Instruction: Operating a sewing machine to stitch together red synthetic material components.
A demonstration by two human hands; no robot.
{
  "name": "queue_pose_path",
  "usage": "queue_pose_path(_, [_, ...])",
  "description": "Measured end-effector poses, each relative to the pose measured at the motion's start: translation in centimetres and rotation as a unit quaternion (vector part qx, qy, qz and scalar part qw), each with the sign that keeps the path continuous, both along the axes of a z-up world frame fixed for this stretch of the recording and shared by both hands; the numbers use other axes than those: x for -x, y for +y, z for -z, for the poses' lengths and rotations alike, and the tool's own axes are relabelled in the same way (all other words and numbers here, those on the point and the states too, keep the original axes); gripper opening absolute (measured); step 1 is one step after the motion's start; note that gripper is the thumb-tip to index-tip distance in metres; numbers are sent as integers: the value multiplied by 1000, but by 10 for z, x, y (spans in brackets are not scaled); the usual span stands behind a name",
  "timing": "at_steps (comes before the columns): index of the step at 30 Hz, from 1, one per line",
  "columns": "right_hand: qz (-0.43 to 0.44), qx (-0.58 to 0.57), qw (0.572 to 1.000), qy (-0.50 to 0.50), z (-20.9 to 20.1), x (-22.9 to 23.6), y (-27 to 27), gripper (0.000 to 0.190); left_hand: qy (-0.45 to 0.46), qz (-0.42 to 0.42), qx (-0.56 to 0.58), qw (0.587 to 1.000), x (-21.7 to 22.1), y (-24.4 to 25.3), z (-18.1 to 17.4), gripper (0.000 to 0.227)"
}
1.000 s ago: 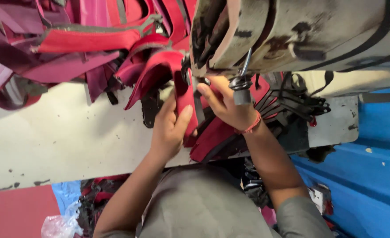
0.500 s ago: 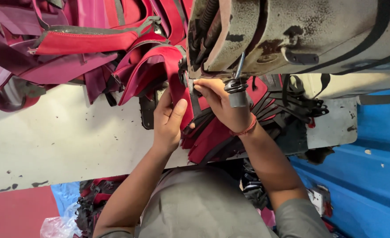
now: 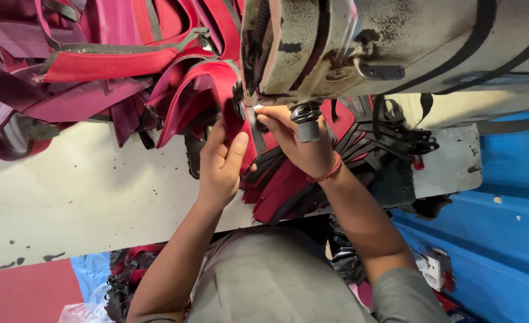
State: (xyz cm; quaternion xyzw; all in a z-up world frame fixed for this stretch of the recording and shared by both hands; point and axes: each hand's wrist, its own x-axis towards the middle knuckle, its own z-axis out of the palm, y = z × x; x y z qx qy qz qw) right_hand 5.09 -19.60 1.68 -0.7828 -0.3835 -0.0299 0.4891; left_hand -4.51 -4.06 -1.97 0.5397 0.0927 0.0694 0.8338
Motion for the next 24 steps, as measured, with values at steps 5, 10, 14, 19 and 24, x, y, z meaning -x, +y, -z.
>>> queue_pose_path(5, [55,27,998,1,25,-4,-6,11,12,2,-9,1000,-3,2,-4,46])
queue_pose_path(10, [148,11,985,85,114,-30,-48,16,19,8,-13,1000,-6,6,-1,46])
queue_pose_path(14, [188,45,965,-177,76,-32,-30,31,19,6,19,1000,-7,6,-5,46])
queue_pose_path(19, [236,82,959,132,-7,12,-20,16,27,-41,-27,998,5,5,-9,55])
queue_pose_path(24, [87,67,992,63,-27,51,7,35,25,-43,-38,998,13,7,-4,61])
